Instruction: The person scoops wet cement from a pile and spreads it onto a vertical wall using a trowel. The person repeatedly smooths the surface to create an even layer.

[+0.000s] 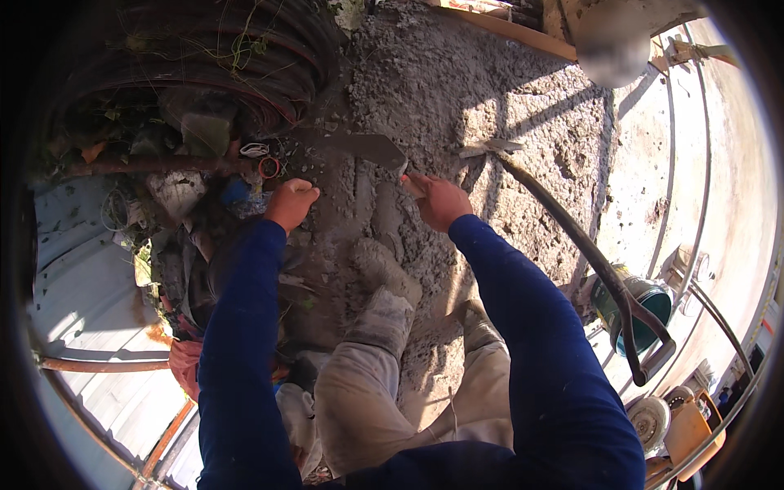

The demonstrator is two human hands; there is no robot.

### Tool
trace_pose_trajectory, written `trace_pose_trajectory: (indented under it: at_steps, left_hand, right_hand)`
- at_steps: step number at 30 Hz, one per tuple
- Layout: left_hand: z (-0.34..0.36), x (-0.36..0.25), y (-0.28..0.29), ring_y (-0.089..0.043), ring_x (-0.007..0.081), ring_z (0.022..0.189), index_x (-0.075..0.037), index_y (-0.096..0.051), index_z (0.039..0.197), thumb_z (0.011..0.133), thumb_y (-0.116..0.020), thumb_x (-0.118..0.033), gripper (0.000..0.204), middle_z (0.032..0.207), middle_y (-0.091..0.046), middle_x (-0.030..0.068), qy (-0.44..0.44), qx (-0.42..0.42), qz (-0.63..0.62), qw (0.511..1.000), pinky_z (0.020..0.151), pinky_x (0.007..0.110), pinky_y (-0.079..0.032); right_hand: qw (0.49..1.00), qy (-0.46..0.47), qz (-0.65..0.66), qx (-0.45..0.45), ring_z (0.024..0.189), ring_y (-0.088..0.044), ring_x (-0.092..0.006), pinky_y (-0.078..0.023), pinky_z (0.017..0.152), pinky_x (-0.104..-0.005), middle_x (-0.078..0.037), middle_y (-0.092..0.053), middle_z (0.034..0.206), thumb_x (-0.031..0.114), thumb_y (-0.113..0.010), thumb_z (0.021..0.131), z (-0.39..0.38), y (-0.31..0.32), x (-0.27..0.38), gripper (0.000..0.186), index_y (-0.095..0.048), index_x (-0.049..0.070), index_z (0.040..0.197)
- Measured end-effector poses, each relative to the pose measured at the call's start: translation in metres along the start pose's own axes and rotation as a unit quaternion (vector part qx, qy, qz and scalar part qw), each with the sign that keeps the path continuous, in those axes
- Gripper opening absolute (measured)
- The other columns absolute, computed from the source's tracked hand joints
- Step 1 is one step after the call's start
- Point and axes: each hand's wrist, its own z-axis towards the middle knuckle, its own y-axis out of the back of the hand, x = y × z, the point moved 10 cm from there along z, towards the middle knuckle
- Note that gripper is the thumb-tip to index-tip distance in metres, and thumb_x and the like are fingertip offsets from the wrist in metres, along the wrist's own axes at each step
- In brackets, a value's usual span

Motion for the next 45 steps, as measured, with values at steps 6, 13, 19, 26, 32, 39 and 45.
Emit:
trace_pose_trajectory:
  at_steps: [6,13,19,26,32,39,45]
  left_hand:
    - [-0.109,-0.111,-0.108,-0.072,0.0372,0.112,0.001,-0.070,0.128,0.097,-0.075,-0.036,0.048,0.127,-0.071,0.0228,-0.087,0.073,-0.106,0.988,0.096,0.048,-0.057]
    - [-0.326,-0.149,-0.236,-0.071,0.0406,0.094,-0.004,-0.073,0.091,0.094,-0.071,-0.040,0.037,0.096,-0.073,0.0192,-0.164,0.332,-0.098,0.924,0.085,0.052,-0.055]
    - [-0.342,-0.136,-0.301,-0.074,0.0387,0.111,-0.001,-0.078,0.103,0.094,-0.069,-0.046,0.047,0.114,-0.077,0.0214,-0.230,0.425,0.057,0.873,0.098,0.051,-0.057]
    - [-0.334,-0.150,-0.303,-0.074,0.0386,0.113,-0.004,-0.079,0.104,0.090,-0.071,-0.048,0.047,0.116,-0.077,0.0200,-0.243,0.407,-0.025,0.880,0.100,0.053,-0.056]
    - [-0.334,-0.160,-0.296,-0.073,0.0377,0.115,-0.004,-0.079,0.108,0.090,-0.071,-0.047,0.047,0.118,-0.077,0.0193,-0.261,0.378,-0.066,0.886,0.100,0.053,-0.055]
    - [-0.325,-0.159,-0.292,-0.073,0.0392,0.113,-0.003,-0.079,0.105,0.089,-0.072,-0.047,0.047,0.116,-0.077,0.0222,-0.249,0.386,-0.088,0.884,0.098,0.051,-0.057]
    - [-0.321,-0.163,-0.287,-0.074,0.0392,0.113,-0.002,-0.080,0.111,0.088,-0.072,-0.045,0.049,0.117,-0.078,0.0222,-0.247,0.415,-0.068,0.873,0.100,0.048,-0.058]
  right_hand:
    - [0.988,-0.142,0.060,0.029,0.109,-0.072,-0.0458,-0.057,0.093,-0.0547,-0.024,-0.075,0.118,0.021,-0.068,0.092,-0.074,-0.057,-0.055,0.053,-0.062,0.014,0.144]
    - [0.987,-0.145,0.000,0.075,0.113,-0.071,-0.0453,-0.057,0.097,-0.0542,-0.025,-0.074,0.119,0.015,-0.061,0.091,-0.064,-0.051,-0.044,0.054,-0.059,0.013,0.144]
    - [0.984,-0.093,-0.116,0.100,0.114,-0.072,-0.0420,-0.058,0.099,-0.0533,-0.023,-0.072,0.124,0.012,-0.061,0.088,0.013,-0.014,0.018,0.060,-0.058,0.016,0.148]
    - [0.948,-0.054,-0.285,0.134,0.114,-0.074,-0.0380,-0.061,0.096,-0.0522,-0.018,-0.075,0.126,0.011,-0.059,0.095,0.093,-0.007,0.068,0.057,-0.057,0.018,0.151]
    - [0.920,-0.025,-0.350,0.177,0.113,-0.075,-0.0369,-0.063,0.091,-0.0507,-0.020,-0.075,0.125,0.010,-0.060,0.095,0.127,-0.034,0.098,0.061,-0.055,0.014,0.156]
    - [0.973,0.061,-0.022,0.220,0.097,-0.076,-0.0421,-0.060,0.081,-0.0520,-0.027,-0.076,0.108,0.016,-0.065,0.091,0.070,-0.074,0.162,0.059,-0.058,0.010,0.149]
    - [0.991,0.039,-0.011,0.126,0.092,-0.074,-0.0468,-0.058,0.085,-0.0542,-0.029,-0.075,0.100,0.014,-0.065,0.086,0.018,-0.083,0.095,0.058,-0.061,0.011,0.144]
